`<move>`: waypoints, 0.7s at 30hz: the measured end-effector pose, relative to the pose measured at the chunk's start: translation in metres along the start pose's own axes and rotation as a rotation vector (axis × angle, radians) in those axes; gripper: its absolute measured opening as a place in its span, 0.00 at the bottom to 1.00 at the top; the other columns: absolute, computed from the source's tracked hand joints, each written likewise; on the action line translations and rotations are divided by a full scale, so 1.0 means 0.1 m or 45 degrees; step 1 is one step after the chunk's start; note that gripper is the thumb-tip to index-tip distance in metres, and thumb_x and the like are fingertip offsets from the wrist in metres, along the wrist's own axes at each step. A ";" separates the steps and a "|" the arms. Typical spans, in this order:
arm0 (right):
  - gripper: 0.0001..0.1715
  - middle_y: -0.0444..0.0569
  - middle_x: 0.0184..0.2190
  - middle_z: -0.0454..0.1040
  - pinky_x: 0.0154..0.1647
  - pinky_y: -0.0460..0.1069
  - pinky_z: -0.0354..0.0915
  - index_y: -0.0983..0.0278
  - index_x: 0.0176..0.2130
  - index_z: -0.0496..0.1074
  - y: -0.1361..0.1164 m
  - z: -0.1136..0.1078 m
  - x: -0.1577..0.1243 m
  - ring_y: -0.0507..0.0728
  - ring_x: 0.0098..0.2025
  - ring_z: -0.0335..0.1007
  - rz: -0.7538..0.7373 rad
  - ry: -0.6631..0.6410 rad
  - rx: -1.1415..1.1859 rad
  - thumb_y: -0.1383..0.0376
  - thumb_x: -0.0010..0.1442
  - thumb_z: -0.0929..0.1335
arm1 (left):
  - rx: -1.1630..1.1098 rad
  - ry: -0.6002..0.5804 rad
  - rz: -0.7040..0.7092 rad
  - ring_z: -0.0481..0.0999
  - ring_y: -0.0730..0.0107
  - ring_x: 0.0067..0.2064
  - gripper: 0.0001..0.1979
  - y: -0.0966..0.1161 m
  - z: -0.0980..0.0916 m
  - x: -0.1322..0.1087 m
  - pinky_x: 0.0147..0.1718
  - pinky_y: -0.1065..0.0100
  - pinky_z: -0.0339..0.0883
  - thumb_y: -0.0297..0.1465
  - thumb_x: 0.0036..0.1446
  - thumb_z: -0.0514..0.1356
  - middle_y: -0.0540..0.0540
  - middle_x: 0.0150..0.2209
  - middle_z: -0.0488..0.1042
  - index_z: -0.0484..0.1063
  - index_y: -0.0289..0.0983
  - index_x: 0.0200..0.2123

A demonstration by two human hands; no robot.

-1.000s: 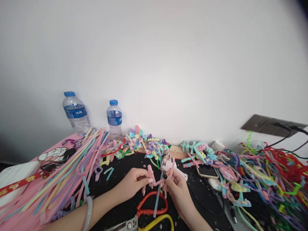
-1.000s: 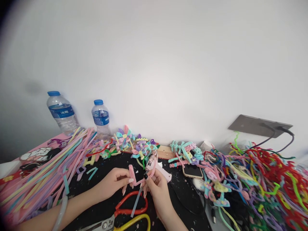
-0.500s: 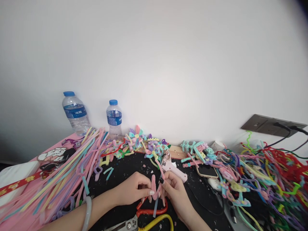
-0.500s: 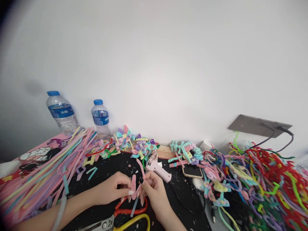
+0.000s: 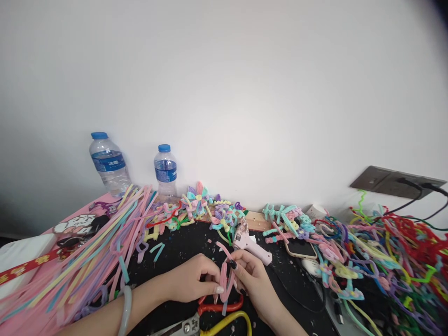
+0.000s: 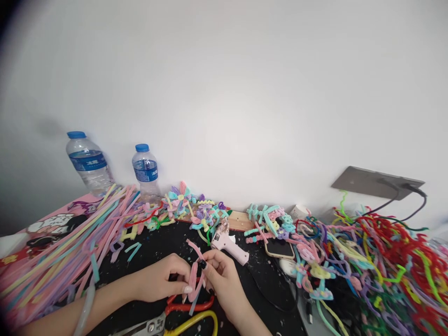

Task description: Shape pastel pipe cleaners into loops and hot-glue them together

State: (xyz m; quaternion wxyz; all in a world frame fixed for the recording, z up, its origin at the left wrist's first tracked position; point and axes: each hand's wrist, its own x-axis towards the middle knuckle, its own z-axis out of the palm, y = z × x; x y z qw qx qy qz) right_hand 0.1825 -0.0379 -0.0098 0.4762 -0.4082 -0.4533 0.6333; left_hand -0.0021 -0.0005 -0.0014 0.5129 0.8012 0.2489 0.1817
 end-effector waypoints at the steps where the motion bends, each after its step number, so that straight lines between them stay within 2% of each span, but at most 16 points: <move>1: 0.15 0.36 0.17 0.61 0.15 0.40 0.43 0.66 0.34 0.70 -0.01 0.00 0.00 0.43 0.16 0.47 0.013 -0.003 0.007 0.56 0.54 0.71 | 0.001 -0.004 0.007 0.69 0.73 0.24 0.10 0.00 0.00 0.00 0.25 0.75 0.60 0.31 0.55 0.59 0.48 0.24 0.76 0.78 0.33 0.28; 5: 0.15 0.36 0.17 0.60 0.16 0.41 0.42 0.67 0.36 0.72 -0.04 0.01 -0.02 0.44 0.17 0.45 0.060 -0.063 0.041 0.57 0.55 0.71 | -0.024 -0.059 0.032 0.68 0.74 0.24 0.09 0.00 -0.02 0.00 0.25 0.75 0.59 0.31 0.56 0.58 0.48 0.24 0.74 0.77 0.33 0.29; 10: 0.14 0.35 0.15 0.58 0.16 0.42 0.39 0.67 0.30 0.70 -0.02 -0.01 -0.02 0.43 0.16 0.42 0.058 -0.131 0.109 0.58 0.55 0.71 | -0.001 -0.089 0.049 0.63 0.76 0.22 0.10 0.00 -0.03 -0.01 0.23 0.75 0.56 0.32 0.55 0.60 0.51 0.20 0.69 0.77 0.33 0.27; 13: 0.14 0.34 0.15 0.56 0.16 0.41 0.39 0.67 0.28 0.67 0.00 -0.02 -0.01 0.43 0.16 0.40 0.031 -0.133 0.164 0.59 0.56 0.71 | -0.026 -0.121 0.022 0.65 0.75 0.23 0.11 0.01 -0.03 -0.01 0.24 0.75 0.57 0.34 0.56 0.59 0.50 0.22 0.72 0.78 0.34 0.28; 21: 0.15 0.36 0.16 0.65 0.12 0.39 0.49 0.65 0.28 0.64 0.06 -0.04 0.02 0.43 0.13 0.50 -0.015 -0.111 0.122 0.59 0.55 0.71 | -0.040 -0.156 -0.013 0.68 0.74 0.23 0.12 0.02 -0.05 -0.01 0.24 0.75 0.60 0.36 0.56 0.59 0.48 0.24 0.75 0.79 0.35 0.31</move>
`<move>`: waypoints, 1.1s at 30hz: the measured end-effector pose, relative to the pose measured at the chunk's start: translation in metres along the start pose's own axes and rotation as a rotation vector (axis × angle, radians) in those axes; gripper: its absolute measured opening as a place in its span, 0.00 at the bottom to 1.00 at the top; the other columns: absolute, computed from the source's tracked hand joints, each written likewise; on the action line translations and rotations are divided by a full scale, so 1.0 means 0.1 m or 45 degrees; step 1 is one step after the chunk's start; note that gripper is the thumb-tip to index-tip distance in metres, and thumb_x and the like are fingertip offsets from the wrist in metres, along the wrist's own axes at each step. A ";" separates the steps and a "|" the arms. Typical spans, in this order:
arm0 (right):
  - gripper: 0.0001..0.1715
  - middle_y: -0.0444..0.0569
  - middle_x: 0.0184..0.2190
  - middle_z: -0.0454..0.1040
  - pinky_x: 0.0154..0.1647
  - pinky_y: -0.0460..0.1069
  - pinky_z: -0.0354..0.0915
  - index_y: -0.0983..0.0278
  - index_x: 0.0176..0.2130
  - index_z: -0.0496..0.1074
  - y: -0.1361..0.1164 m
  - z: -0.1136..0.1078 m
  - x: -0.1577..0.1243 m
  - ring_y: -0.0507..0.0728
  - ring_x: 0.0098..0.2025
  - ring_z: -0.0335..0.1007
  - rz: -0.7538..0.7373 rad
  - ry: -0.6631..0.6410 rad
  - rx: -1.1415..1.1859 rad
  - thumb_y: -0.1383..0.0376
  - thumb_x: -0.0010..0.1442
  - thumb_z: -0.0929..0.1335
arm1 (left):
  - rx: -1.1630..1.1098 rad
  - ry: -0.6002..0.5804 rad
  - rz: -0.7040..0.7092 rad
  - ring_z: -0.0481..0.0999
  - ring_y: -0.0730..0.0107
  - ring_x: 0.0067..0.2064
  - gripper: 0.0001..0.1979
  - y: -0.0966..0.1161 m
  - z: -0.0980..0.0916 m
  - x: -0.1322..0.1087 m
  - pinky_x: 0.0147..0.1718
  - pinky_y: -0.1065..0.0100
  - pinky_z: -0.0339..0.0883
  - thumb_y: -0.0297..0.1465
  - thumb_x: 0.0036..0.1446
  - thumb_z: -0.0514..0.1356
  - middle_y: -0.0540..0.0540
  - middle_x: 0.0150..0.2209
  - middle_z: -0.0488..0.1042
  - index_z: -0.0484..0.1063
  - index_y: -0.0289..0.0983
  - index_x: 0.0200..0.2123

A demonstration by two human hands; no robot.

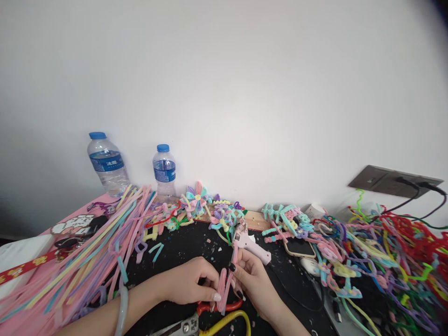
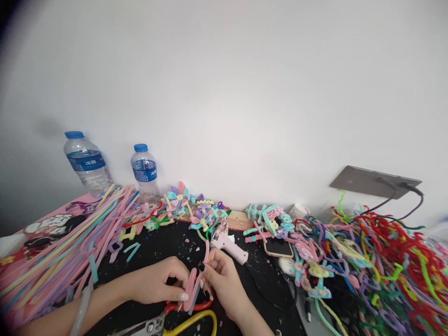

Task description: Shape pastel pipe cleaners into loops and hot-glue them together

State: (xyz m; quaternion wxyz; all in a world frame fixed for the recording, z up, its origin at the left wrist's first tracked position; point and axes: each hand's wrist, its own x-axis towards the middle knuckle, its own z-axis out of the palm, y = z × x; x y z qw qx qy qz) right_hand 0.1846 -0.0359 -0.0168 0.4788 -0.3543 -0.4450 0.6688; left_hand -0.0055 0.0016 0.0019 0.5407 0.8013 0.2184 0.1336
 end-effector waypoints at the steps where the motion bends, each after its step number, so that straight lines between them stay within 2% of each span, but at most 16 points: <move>1: 0.16 0.37 0.16 0.66 0.12 0.39 0.50 0.65 0.28 0.64 0.00 0.00 0.00 0.43 0.13 0.52 -0.008 0.001 0.001 0.59 0.55 0.72 | -0.010 -0.009 0.000 0.69 0.73 0.24 0.12 0.01 0.00 0.00 0.24 0.75 0.60 0.37 0.56 0.59 0.47 0.25 0.76 0.80 0.35 0.31; 10: 0.19 0.38 0.16 0.67 0.12 0.38 0.54 0.65 0.26 0.65 -0.03 0.05 -0.02 0.44 0.14 0.54 -0.011 0.029 -0.036 0.56 0.51 0.73 | -0.028 -0.051 0.019 0.71 0.71 0.25 0.15 0.04 -0.01 -0.02 0.26 0.74 0.63 0.40 0.57 0.58 0.46 0.27 0.78 0.80 0.38 0.33; 17: 0.17 0.39 0.16 0.69 0.14 0.39 0.53 0.66 0.25 0.65 -0.06 0.08 -0.02 0.45 0.15 0.57 -0.007 0.065 -0.059 0.59 0.49 0.75 | -0.007 -0.061 0.034 0.71 0.72 0.24 0.16 0.03 -0.01 -0.01 0.25 0.74 0.62 0.41 0.57 0.57 0.47 0.26 0.78 0.80 0.38 0.33; 33: 0.17 0.36 0.15 0.65 0.13 0.39 0.50 0.64 0.26 0.62 0.00 0.06 -0.03 0.44 0.14 0.53 0.020 0.020 -0.114 0.60 0.53 0.73 | 0.087 -0.029 0.098 0.67 0.72 0.23 0.15 0.01 0.00 -0.02 0.27 0.73 0.61 0.42 0.55 0.60 0.49 0.20 0.74 0.81 0.39 0.29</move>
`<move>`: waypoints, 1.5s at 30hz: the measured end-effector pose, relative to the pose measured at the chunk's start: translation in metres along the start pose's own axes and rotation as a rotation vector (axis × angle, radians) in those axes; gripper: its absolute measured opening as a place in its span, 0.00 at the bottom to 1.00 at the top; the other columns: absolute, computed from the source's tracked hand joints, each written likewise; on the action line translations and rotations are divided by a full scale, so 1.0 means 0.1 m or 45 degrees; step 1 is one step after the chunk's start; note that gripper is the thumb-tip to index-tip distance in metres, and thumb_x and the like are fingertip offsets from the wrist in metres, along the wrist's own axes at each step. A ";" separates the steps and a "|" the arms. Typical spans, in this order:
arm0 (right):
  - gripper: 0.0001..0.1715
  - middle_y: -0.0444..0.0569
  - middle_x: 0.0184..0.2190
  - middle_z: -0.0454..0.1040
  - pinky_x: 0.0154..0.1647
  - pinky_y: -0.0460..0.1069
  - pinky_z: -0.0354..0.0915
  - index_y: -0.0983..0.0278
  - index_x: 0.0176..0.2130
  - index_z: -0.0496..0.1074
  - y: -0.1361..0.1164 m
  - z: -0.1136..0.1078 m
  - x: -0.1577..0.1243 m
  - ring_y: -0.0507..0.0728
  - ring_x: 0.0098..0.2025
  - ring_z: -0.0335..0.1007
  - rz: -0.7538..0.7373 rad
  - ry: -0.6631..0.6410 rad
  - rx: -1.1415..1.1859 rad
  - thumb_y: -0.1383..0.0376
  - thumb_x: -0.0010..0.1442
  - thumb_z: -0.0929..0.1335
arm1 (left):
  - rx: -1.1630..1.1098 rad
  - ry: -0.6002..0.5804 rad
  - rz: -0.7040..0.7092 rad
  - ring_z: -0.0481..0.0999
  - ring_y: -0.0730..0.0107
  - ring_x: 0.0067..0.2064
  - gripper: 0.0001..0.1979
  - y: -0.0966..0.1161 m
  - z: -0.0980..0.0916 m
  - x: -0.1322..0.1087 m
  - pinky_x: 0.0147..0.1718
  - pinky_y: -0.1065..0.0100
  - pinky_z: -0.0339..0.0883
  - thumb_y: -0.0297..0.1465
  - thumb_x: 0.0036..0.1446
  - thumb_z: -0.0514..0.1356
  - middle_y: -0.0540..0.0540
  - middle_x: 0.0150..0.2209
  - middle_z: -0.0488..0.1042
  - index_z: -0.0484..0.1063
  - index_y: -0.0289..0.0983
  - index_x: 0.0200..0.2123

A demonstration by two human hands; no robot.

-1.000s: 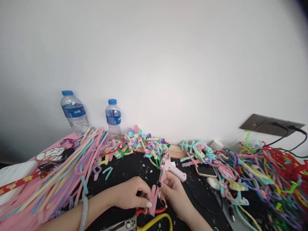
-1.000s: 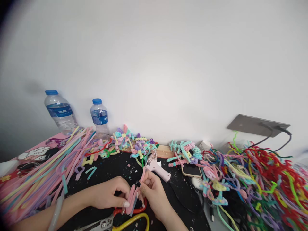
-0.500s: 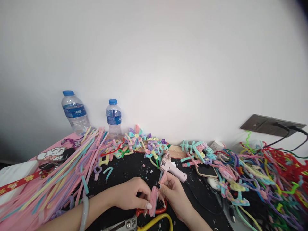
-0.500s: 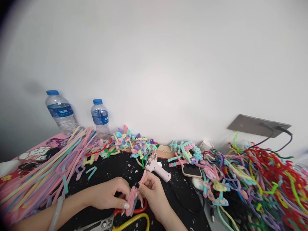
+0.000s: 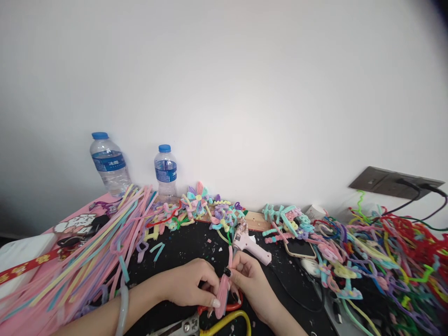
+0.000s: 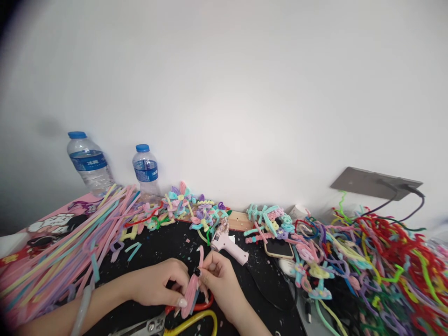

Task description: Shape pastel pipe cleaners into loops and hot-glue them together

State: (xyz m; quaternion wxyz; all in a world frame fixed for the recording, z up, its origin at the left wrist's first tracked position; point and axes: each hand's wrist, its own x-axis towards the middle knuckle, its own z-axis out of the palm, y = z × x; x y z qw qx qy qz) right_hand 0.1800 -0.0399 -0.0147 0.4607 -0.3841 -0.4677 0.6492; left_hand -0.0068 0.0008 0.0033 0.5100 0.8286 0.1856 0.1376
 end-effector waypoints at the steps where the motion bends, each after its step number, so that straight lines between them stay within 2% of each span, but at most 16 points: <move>1: 0.16 0.36 0.15 0.64 0.13 0.39 0.50 0.64 0.27 0.63 0.00 -0.01 0.00 0.44 0.14 0.53 0.009 -0.002 -0.009 0.60 0.53 0.72 | 0.013 0.000 -0.002 0.67 0.72 0.23 0.14 0.00 0.00 0.00 0.27 0.73 0.61 0.42 0.54 0.60 0.49 0.20 0.73 0.80 0.39 0.29; 12: 0.17 0.36 0.15 0.64 0.14 0.40 0.49 0.66 0.26 0.68 -0.05 -0.01 0.02 0.44 0.14 0.52 0.096 -0.064 -0.117 0.57 0.49 0.74 | 0.076 -0.016 0.024 0.66 0.71 0.24 0.14 -0.12 0.03 -0.01 0.26 0.73 0.59 0.41 0.53 0.60 0.50 0.19 0.71 0.80 0.39 0.29; 17: 0.18 0.36 0.14 0.64 0.13 0.40 0.49 0.66 0.25 0.67 -0.02 -0.04 0.02 0.44 0.13 0.52 0.108 -0.096 -0.121 0.57 0.49 0.74 | 0.061 0.000 0.031 0.64 0.73 0.24 0.12 -0.14 0.04 0.00 0.25 0.73 0.57 0.39 0.52 0.62 0.51 0.18 0.67 0.78 0.37 0.26; 23: 0.18 0.37 0.14 0.66 0.12 0.39 0.51 0.65 0.25 0.65 0.01 -0.03 0.04 0.44 0.12 0.52 0.076 0.098 0.034 0.56 0.49 0.74 | -0.229 0.073 -0.085 0.63 0.75 0.22 0.10 -0.07 0.03 0.01 0.23 0.74 0.55 0.34 0.53 0.60 0.51 0.21 0.70 0.74 0.34 0.25; 27: 0.18 0.38 0.15 0.66 0.12 0.40 0.52 0.65 0.24 0.66 -0.02 -0.02 0.05 0.45 0.14 0.54 0.005 0.242 0.167 0.58 0.49 0.74 | -0.371 0.237 -0.132 0.61 0.77 0.23 0.11 -0.05 0.04 0.03 0.22 0.75 0.53 0.36 0.54 0.59 0.50 0.23 0.72 0.72 0.32 0.28; 31: 0.17 0.37 0.15 0.65 0.13 0.40 0.52 0.65 0.23 0.66 -0.04 -0.04 0.06 0.45 0.14 0.53 -0.055 0.357 0.212 0.59 0.49 0.74 | -0.366 0.431 -0.129 0.60 0.78 0.23 0.16 -0.06 0.06 0.06 0.21 0.76 0.52 0.40 0.55 0.58 0.50 0.26 0.69 0.69 0.32 0.35; 36: 0.17 0.38 0.15 0.66 0.15 0.41 0.58 0.65 0.23 0.67 -0.04 -0.02 0.06 0.45 0.15 0.55 -0.056 0.382 0.244 0.58 0.49 0.75 | -0.137 0.553 -0.105 0.63 0.80 0.22 0.23 -0.07 0.13 0.06 0.22 0.76 0.57 0.33 0.47 0.64 0.51 0.36 0.70 0.64 0.38 0.48; 38: 0.17 0.38 0.16 0.67 0.16 0.41 0.60 0.65 0.23 0.68 -0.04 0.00 0.05 0.45 0.15 0.57 -0.053 0.355 0.267 0.59 0.49 0.75 | -0.023 0.608 -0.096 0.64 0.79 0.23 0.23 -0.08 0.15 0.05 0.24 0.75 0.59 0.29 0.48 0.64 0.51 0.34 0.71 0.65 0.39 0.48; 40: 0.16 0.40 0.16 0.69 0.15 0.41 0.61 0.66 0.23 0.68 -0.03 0.01 0.04 0.46 0.15 0.60 -0.054 0.330 0.290 0.59 0.49 0.75 | 0.084 0.665 -0.079 0.66 0.77 0.24 0.18 -0.08 0.15 0.05 0.25 0.75 0.61 0.27 0.50 0.62 0.51 0.33 0.72 0.68 0.38 0.46; 43: 0.15 0.42 0.18 0.72 0.17 0.41 0.63 0.67 0.25 0.68 -0.02 0.01 0.05 0.46 0.16 0.64 -0.054 0.308 0.299 0.60 0.50 0.75 | 0.187 0.729 -0.037 0.69 0.74 0.27 0.09 -0.07 0.13 0.05 0.27 0.75 0.62 0.27 0.54 0.58 0.49 0.32 0.74 0.72 0.37 0.40; 45: 0.15 0.43 0.19 0.74 0.18 0.41 0.65 0.67 0.26 0.69 -0.03 0.00 0.05 0.46 0.16 0.67 -0.049 0.299 0.295 0.60 0.50 0.75 | 0.224 0.755 -0.019 0.70 0.73 0.29 0.08 -0.06 0.12 0.05 0.28 0.75 0.62 0.27 0.56 0.57 0.48 0.32 0.76 0.74 0.37 0.38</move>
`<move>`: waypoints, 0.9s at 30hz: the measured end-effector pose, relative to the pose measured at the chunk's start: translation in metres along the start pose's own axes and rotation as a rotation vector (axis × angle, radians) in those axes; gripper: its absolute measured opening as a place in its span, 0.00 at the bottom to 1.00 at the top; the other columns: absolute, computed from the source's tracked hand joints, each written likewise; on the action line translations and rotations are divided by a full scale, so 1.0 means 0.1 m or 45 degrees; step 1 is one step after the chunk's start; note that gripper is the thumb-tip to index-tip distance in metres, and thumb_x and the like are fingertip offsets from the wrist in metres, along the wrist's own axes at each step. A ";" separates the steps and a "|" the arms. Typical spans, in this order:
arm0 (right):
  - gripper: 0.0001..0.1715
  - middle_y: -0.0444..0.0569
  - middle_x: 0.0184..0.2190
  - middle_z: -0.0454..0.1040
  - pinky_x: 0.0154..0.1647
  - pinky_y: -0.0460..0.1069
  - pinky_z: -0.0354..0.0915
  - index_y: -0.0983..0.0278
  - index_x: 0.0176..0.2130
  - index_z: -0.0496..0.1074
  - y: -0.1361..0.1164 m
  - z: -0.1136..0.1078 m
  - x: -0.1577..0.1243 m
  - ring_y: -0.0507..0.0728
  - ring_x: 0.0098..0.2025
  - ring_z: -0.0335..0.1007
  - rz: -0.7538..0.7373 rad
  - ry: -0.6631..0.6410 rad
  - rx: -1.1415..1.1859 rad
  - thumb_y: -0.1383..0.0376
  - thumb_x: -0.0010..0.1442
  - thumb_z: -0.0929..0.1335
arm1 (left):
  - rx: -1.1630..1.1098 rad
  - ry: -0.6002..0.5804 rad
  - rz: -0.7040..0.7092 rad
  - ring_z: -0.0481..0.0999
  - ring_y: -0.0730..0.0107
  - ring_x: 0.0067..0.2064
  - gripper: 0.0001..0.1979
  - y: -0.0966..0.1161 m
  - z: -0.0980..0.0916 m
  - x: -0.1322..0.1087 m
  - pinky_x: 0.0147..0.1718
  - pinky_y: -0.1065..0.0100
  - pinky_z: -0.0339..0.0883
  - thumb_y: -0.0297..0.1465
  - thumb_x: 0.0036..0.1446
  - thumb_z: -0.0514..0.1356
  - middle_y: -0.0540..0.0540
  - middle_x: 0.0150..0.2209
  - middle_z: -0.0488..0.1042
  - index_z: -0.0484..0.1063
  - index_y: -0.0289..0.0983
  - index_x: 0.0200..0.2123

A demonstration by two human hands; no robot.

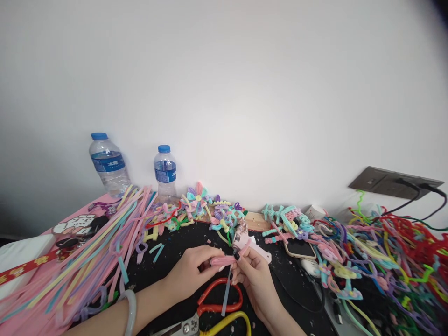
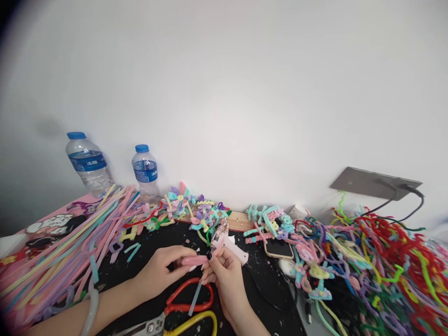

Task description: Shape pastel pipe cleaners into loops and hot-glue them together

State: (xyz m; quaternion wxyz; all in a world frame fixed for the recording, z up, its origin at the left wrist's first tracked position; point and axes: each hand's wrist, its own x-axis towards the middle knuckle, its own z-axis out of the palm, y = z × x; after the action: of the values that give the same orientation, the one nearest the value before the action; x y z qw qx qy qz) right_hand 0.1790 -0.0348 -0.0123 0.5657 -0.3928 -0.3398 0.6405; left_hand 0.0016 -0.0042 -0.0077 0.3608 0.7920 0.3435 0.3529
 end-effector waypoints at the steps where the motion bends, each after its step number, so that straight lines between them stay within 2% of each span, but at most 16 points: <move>1: 0.15 0.44 0.20 0.74 0.18 0.41 0.65 0.67 0.27 0.69 0.00 0.00 0.00 0.47 0.16 0.67 0.002 -0.003 -0.001 0.61 0.50 0.75 | 0.015 0.012 0.006 0.71 0.72 0.29 0.08 0.00 0.00 0.00 0.28 0.75 0.63 0.27 0.56 0.57 0.48 0.33 0.76 0.74 0.37 0.38; 7: 0.14 0.44 0.21 0.75 0.18 0.41 0.66 0.68 0.27 0.69 -0.02 0.01 -0.01 0.47 0.16 0.68 -0.010 -0.014 -0.021 0.61 0.51 0.74 | 0.091 0.071 0.039 0.73 0.70 0.30 0.08 -0.04 -0.01 0.00 0.30 0.73 0.64 0.27 0.56 0.59 0.47 0.32 0.78 0.77 0.37 0.39; 15: 0.14 0.44 0.20 0.75 0.17 0.42 0.65 0.67 0.27 0.69 -0.01 0.00 -0.01 0.47 0.16 0.68 -0.017 -0.021 -0.058 0.61 0.51 0.74 | 0.035 0.112 0.132 0.76 0.71 0.32 0.10 -0.04 -0.01 0.00 0.31 0.74 0.66 0.25 0.56 0.59 0.48 0.31 0.79 0.78 0.40 0.40; 23: 0.14 0.44 0.19 0.75 0.16 0.42 0.65 0.67 0.26 0.68 0.00 -0.02 0.01 0.47 0.15 0.67 -0.004 -0.048 -0.047 0.62 0.51 0.74 | 0.054 0.137 0.128 0.76 0.71 0.30 0.10 -0.02 -0.02 0.01 0.31 0.75 0.66 0.25 0.56 0.60 0.47 0.29 0.79 0.79 0.39 0.38; 27: 0.14 0.44 0.19 0.75 0.16 0.42 0.65 0.67 0.26 0.68 0.00 -0.04 0.02 0.47 0.15 0.66 -0.014 -0.031 -0.036 0.62 0.50 0.74 | 0.045 0.110 0.095 0.77 0.70 0.33 0.10 -0.04 -0.01 0.01 0.32 0.74 0.67 0.25 0.56 0.60 0.48 0.32 0.80 0.78 0.41 0.40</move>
State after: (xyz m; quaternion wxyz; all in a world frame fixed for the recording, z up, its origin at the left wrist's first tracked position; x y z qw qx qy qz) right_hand 0.1821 -0.0329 -0.0144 0.5595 -0.3911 -0.3577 0.6373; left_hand 0.0001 -0.0004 -0.0102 0.3182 0.7946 0.3350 0.3938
